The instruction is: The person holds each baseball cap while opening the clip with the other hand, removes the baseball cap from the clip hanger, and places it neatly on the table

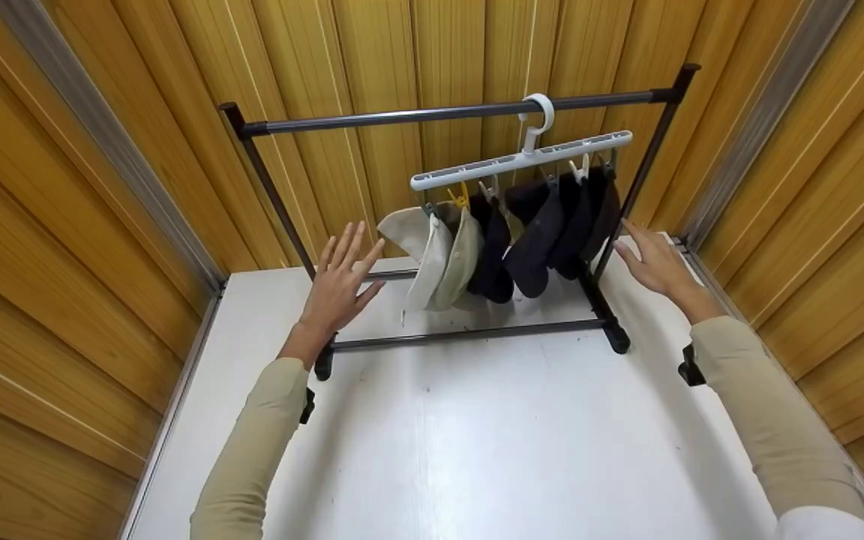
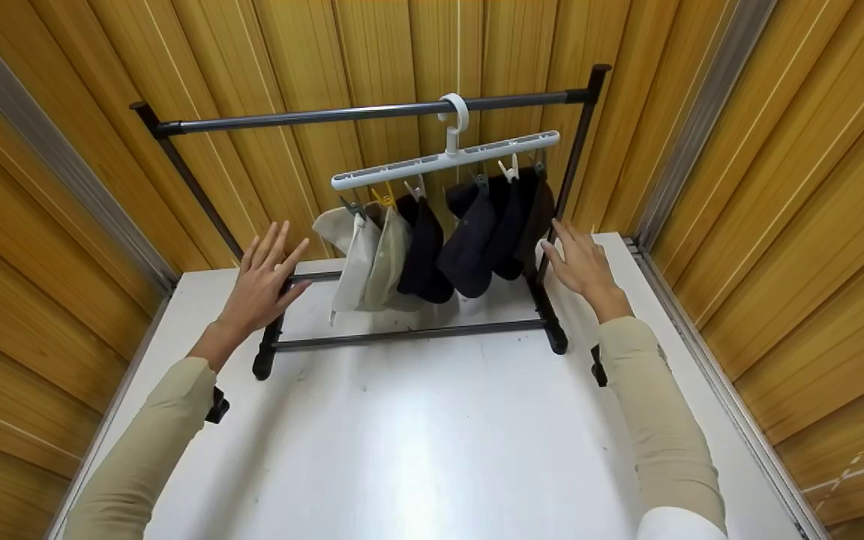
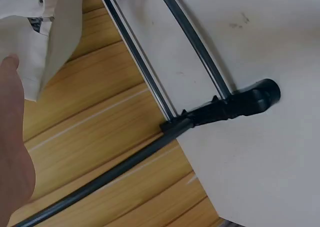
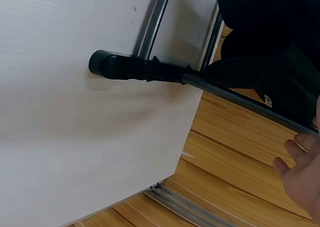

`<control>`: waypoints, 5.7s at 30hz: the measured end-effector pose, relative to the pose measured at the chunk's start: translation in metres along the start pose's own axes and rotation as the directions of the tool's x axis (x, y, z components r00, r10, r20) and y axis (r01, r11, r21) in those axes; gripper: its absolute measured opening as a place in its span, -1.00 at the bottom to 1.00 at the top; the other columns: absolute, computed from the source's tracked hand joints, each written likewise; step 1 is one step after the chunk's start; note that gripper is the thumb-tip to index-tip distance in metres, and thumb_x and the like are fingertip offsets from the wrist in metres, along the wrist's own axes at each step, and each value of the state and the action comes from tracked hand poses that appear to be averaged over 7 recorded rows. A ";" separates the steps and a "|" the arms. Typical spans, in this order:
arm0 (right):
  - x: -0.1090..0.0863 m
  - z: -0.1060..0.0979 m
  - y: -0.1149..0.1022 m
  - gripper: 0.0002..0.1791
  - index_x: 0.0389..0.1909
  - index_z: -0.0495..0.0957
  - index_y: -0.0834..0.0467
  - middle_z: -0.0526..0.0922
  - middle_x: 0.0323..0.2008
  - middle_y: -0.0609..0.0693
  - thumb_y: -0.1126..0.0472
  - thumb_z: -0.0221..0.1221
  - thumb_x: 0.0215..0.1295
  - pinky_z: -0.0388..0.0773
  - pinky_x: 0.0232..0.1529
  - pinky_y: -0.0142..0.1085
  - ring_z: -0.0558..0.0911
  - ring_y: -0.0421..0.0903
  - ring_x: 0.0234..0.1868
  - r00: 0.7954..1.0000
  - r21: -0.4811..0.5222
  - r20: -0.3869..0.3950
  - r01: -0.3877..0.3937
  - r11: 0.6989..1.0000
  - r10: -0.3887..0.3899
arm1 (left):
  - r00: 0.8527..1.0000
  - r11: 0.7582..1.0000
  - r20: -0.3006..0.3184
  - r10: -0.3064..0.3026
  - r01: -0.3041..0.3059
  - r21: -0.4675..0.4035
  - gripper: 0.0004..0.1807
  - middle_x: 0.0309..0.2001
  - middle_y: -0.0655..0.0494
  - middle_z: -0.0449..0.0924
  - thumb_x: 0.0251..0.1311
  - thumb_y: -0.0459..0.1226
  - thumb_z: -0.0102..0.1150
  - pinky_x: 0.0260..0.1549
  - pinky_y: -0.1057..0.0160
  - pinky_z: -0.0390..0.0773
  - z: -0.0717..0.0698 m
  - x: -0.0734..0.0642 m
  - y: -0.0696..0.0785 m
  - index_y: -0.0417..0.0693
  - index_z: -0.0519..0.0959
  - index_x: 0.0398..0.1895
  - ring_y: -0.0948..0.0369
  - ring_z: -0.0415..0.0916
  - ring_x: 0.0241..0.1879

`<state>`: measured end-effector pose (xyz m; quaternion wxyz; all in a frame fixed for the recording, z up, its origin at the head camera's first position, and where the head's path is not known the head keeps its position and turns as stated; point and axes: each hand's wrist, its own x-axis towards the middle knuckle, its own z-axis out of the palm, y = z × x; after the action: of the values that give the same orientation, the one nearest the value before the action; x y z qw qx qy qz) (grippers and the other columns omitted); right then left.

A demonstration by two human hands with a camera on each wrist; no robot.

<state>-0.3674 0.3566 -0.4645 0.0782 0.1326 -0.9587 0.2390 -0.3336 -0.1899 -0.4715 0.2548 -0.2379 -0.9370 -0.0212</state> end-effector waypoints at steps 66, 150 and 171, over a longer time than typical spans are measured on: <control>0.069 -0.005 -0.092 -0.43 0.18 0.49 0.45 0.58 0.05 0.39 0.01 -0.17 0.65 0.36 -0.05 -0.36 0.50 0.05 -0.01 0.987 0.424 -0.091 -0.080 0.902 0.130 | 0.976 0.859 0.198 0.092 0.023 -0.512 -0.26 0.47 -0.01 0.32 0.42 -0.11 0.21 0.35 0.10 0.41 0.028 0.102 0.205 -0.09 0.17 0.56 0.09 0.35 0.39; 0.083 -0.002 -0.082 -0.73 -0.16 0.79 -0.13 0.77 -0.19 -0.31 0.22 0.13 0.51 0.19 -0.25 -0.42 0.34 -0.24 -0.29 0.971 0.879 0.215 -0.146 0.454 -0.105 | 0.905 0.497 0.270 -0.328 0.408 -0.765 -0.71 -0.59 0.26 0.33 0.43 -0.15 0.18 -0.42 0.41 0.30 0.029 0.151 0.245 -0.06 0.58 -0.48 0.28 0.33 -0.50; 0.083 0.002 -0.089 -0.57 -0.36 0.78 -0.27 0.75 -0.32 -0.35 0.35 0.14 0.47 0.14 -0.43 -0.48 0.29 -0.29 -0.44 0.982 0.880 0.179 -0.135 0.454 -0.054 | 0.880 0.437 0.316 -0.355 0.455 -0.776 -0.78 -0.36 0.08 0.76 0.38 -0.18 0.24 -0.33 0.40 0.42 0.024 0.146 0.241 -0.11 0.80 -0.23 0.31 0.45 -0.42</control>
<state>-0.4209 0.2613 -0.4095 -0.0955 0.1519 -0.6985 0.6927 -0.3454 0.0906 -0.4413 0.0484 -0.0990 -0.8531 -0.5100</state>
